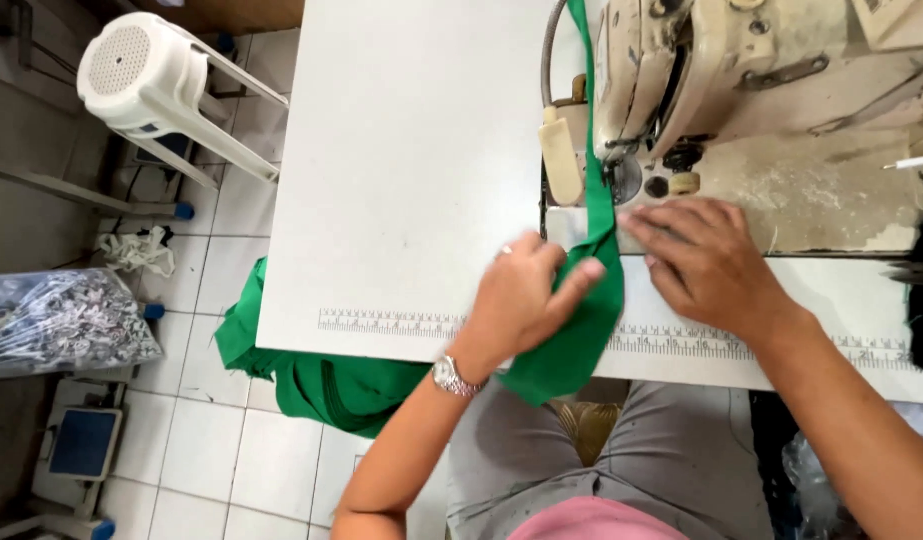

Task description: A person is using an industrial sewing machine to sew long strips of green fabric, folding the edges as they feed them through the machine.

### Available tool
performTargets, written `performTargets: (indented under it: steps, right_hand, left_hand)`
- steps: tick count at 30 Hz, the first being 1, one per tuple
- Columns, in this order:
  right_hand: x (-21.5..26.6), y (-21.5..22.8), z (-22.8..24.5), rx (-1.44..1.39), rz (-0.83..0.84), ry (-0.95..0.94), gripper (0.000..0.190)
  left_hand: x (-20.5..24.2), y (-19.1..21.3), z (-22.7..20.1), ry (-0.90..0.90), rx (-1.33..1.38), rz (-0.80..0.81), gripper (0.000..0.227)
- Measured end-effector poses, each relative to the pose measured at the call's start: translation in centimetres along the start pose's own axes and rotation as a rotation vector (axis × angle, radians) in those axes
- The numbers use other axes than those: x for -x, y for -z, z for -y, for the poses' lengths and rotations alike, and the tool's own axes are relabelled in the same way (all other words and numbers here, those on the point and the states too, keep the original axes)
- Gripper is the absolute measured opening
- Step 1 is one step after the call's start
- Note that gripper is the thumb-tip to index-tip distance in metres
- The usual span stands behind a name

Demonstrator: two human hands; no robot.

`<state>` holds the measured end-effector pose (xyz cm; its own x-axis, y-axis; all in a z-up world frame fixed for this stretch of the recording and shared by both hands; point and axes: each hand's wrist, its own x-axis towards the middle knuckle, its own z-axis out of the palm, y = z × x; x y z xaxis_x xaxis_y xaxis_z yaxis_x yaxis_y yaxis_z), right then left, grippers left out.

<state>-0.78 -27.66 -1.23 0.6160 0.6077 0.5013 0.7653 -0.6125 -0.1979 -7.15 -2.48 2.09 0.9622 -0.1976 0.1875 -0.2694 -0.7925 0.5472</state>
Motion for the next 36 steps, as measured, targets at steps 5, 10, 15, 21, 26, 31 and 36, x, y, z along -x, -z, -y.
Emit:
performTargets:
  steps: [5, 10, 15, 21, 26, 31, 36]
  right_hand:
    - [1.8, 1.0, 0.4, 0.002, -0.047, -0.084, 0.04]
    - [4.7, 1.9, 5.8, -0.097, -0.133, -0.153, 0.033]
    - [4.7, 1.9, 10.3, -0.182, -0.421, 0.002, 0.03]
    - [3.0, 2.4, 11.2, -0.231, -0.521, 0.187, 0.012]
    - [3.3, 2.7, 10.8, -0.204, -0.389, 0.263, 0.011]
    - [4.4, 2.3, 9.7, -0.135, -0.241, 0.321, 0.014]
    - [4.6, 2.4, 8.8, -0.084, -0.081, 0.422, 0.016]
  left_hand:
    - [4.6, -4.6, -0.1, 0.193, 0.268, 0.037, 0.039]
    - [7.0, -1.0, -4.8, 0.508, 1.094, 0.12, 0.032]
    - [9.4, -3.0, -5.6, 0.695, 1.465, 0.087, 0.044]
    - [10.0, -4.1, -5.8, 0.697, 1.48, -0.01, 0.042]
    - [11.0, -4.5, -4.8, 0.525, 1.012, -0.159, 0.022]
    - [11.3, -5.2, -5.2, 0.31, 0.308, -0.395, 0.012]
    - [11.1, -5.1, -6.6, 0.109, 0.212, -0.476, 0.02]
